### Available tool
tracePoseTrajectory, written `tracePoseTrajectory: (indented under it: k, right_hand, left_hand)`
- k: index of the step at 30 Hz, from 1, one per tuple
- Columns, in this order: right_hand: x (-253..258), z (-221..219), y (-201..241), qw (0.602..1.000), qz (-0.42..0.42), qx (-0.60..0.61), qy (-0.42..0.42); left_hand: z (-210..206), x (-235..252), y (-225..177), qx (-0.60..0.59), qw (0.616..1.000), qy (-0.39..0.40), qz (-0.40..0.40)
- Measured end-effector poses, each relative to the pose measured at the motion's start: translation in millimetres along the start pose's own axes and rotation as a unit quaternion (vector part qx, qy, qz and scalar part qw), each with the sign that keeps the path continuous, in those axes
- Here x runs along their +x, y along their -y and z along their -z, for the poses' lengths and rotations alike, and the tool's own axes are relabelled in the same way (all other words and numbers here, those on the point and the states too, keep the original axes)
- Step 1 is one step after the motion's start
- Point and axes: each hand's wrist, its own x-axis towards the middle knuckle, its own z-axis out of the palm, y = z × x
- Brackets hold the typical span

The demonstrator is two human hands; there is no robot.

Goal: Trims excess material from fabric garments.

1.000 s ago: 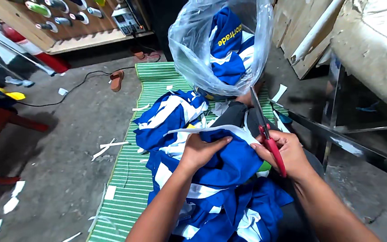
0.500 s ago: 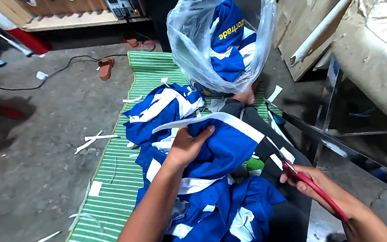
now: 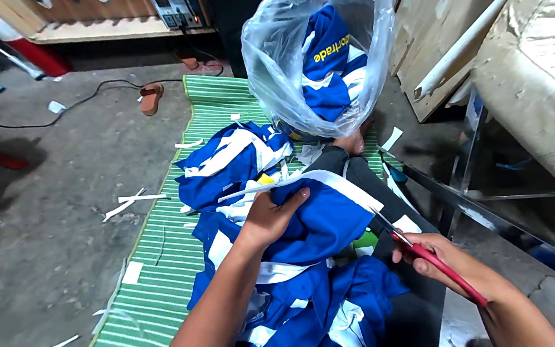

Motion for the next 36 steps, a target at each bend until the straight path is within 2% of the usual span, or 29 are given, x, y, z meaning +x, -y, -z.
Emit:
tracePoseTrajectory:
  k: [11, 18, 25, 29, 36]
  right_hand:
    - [-2.5, 2.5, 2.7, 1.0, -0.009, -0.027, -0.008]
    - [-3.6, -1.4, 4.7, 0.998, -0.007, -0.034, -0.048]
    - [4.3, 2.8, 10.5, 0.997, 0.018, -0.071, -0.009]
    - [6.9, 3.7, 14.1, 0.997, -0.002, -0.073, -0.024]
    - [12.9, 3.6, 12.5, 0.994, 0.038, -0.097, -0.026]
  left_hand:
    - [6.2, -1.7, -0.7, -0.022, 0.999, 0.029, -0.009]
    - [5.5, -2.4, -0.9, -0.059, 0.998, 0.017, 0.034]
    - [6.0, -2.5, -4.2, -0.087, 0.993, 0.06, 0.057]
    - [8.5, -2.8, -4.7, -0.097, 0.992, 0.067, 0.054]
    - [4.9, -1.8, -11.4, -0.121, 0.984, 0.068, 0.107]
